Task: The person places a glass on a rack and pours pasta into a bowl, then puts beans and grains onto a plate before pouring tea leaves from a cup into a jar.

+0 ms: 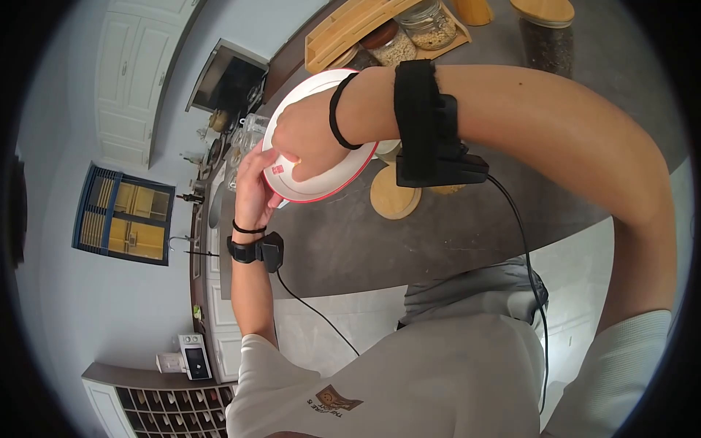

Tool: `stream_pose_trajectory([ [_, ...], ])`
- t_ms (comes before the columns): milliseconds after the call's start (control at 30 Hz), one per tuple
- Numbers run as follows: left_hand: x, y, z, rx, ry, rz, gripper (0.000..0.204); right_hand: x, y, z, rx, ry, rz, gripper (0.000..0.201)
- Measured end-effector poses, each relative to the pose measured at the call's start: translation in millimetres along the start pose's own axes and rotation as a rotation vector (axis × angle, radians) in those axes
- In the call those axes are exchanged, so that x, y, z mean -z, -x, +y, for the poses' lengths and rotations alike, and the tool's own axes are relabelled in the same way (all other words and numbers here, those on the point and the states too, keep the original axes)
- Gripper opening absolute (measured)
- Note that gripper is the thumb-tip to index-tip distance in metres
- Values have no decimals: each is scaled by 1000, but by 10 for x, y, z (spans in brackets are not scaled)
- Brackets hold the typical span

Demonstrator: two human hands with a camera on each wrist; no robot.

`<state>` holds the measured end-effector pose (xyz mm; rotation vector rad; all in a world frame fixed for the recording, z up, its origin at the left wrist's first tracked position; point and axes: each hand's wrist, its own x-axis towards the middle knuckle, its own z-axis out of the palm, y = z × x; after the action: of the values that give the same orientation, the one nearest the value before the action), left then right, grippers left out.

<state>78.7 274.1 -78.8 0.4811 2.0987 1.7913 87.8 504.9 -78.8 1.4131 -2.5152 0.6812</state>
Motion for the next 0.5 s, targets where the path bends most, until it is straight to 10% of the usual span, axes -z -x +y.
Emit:
stream_pose_trajectory([
  [500,-79,-38,43,-19,18,15,42,379,403,-74,-316,265,-323,21],
])
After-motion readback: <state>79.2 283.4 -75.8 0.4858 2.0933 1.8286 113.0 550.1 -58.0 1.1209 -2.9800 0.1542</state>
